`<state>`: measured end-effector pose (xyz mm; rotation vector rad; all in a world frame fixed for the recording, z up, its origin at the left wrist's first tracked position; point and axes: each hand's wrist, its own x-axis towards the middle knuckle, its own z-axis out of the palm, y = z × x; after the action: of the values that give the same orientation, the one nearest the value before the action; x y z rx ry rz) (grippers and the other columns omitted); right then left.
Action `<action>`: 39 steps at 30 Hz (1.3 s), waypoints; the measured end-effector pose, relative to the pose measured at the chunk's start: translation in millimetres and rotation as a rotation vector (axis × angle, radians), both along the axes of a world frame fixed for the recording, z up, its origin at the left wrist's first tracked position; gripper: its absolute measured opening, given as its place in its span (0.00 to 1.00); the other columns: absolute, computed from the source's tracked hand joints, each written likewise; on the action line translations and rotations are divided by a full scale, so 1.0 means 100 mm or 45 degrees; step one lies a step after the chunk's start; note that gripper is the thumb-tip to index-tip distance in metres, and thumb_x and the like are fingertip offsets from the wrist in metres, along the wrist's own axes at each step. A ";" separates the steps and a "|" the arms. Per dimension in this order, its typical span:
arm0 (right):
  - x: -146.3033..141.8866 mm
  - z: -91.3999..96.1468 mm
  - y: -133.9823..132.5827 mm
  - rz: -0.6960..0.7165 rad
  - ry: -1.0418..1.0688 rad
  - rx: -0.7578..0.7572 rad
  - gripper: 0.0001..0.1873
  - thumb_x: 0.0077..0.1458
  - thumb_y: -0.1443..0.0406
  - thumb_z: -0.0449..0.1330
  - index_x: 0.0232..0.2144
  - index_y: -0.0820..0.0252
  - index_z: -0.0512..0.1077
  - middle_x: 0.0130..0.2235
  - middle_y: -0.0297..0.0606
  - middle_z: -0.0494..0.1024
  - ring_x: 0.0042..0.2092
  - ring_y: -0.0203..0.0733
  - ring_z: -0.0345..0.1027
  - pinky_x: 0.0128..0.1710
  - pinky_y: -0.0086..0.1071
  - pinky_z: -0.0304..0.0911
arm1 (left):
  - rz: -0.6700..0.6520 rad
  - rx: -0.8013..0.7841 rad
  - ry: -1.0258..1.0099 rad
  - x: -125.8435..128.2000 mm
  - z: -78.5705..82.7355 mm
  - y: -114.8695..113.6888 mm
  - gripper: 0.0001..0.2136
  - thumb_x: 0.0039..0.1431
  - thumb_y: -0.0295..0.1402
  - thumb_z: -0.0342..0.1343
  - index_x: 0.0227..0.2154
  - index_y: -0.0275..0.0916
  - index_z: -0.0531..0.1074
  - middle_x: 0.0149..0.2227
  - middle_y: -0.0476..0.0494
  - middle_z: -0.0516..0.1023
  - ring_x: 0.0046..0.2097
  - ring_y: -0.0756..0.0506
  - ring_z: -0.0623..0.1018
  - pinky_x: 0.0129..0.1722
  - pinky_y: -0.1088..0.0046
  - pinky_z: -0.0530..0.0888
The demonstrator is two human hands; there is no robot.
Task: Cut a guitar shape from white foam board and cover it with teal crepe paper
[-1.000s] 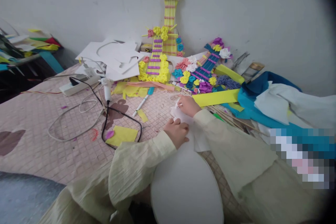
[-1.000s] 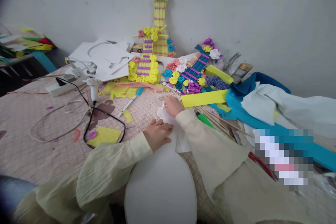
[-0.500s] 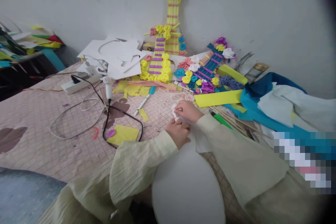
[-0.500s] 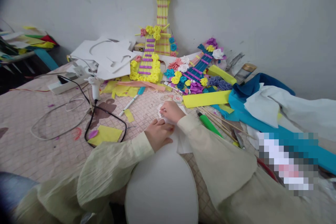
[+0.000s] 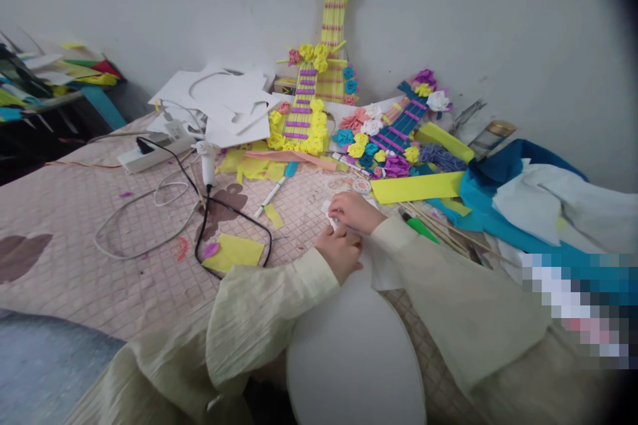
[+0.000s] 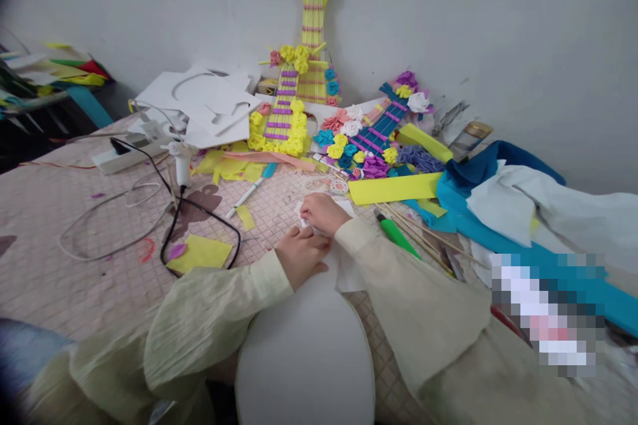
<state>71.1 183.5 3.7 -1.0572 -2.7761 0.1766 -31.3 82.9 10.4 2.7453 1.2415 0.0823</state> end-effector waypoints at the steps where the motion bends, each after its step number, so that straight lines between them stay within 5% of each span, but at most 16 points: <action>1: 0.00 0.00 0.01 0.001 0.000 0.009 0.09 0.49 0.69 0.55 0.25 0.64 0.76 0.30 0.41 0.76 0.35 0.38 0.66 0.36 0.28 0.56 | 0.010 0.004 0.003 0.00 0.00 -0.01 0.16 0.53 0.40 0.53 0.43 0.36 0.68 0.46 0.47 0.72 0.46 0.41 0.64 0.39 0.64 0.61; 10: 0.39 0.07 -0.14 0.129 -0.009 0.011 0.08 0.49 0.70 0.56 0.25 0.63 0.76 0.30 0.40 0.77 0.35 0.39 0.66 0.37 0.30 0.58 | 0.026 0.100 -0.010 0.02 -0.12 -0.02 0.14 0.53 0.40 0.53 0.40 0.37 0.69 0.47 0.49 0.71 0.45 0.42 0.65 0.37 0.65 0.61; 17: 0.11 -0.01 -0.03 0.199 0.036 0.030 0.08 0.48 0.71 0.57 0.23 0.65 0.75 0.29 0.42 0.77 0.35 0.40 0.66 0.37 0.31 0.58 | 0.026 0.148 -0.015 0.05 -0.15 -0.03 0.14 0.55 0.39 0.51 0.40 0.34 0.69 0.44 0.45 0.72 0.44 0.42 0.65 0.37 0.65 0.61; 23: 0.36 0.04 -0.12 0.251 0.058 -0.001 0.07 0.49 0.71 0.57 0.24 0.64 0.75 0.29 0.40 0.77 0.34 0.38 0.66 0.37 0.29 0.59 | 0.023 0.126 -0.010 0.05 -0.15 -0.03 0.14 0.55 0.39 0.51 0.39 0.35 0.69 0.45 0.45 0.71 0.45 0.42 0.66 0.37 0.65 0.61; 31: 0.15 -0.03 -0.01 0.152 0.100 -0.009 0.07 0.48 0.70 0.58 0.25 0.64 0.76 0.30 0.42 0.77 0.35 0.40 0.67 0.37 0.31 0.59 | 0.044 0.121 -0.002 0.06 -0.12 -0.05 0.12 0.60 0.33 0.44 0.40 0.34 0.69 0.45 0.44 0.71 0.46 0.42 0.65 0.37 0.64 0.60; 39: 0.26 0.05 0.00 0.102 0.061 -0.096 0.05 0.45 0.71 0.60 0.23 0.62 0.77 0.28 0.37 0.78 0.31 0.36 0.69 0.33 0.27 0.58 | -0.035 0.128 0.048 0.06 -0.13 0.00 0.14 0.55 0.39 0.52 0.39 0.35 0.69 0.45 0.44 0.70 0.45 0.43 0.65 0.36 0.67 0.61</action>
<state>96.9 183.2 9.2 -0.9457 -2.7904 0.3147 -25.7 82.9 -2.7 2.8616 1.2408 0.0932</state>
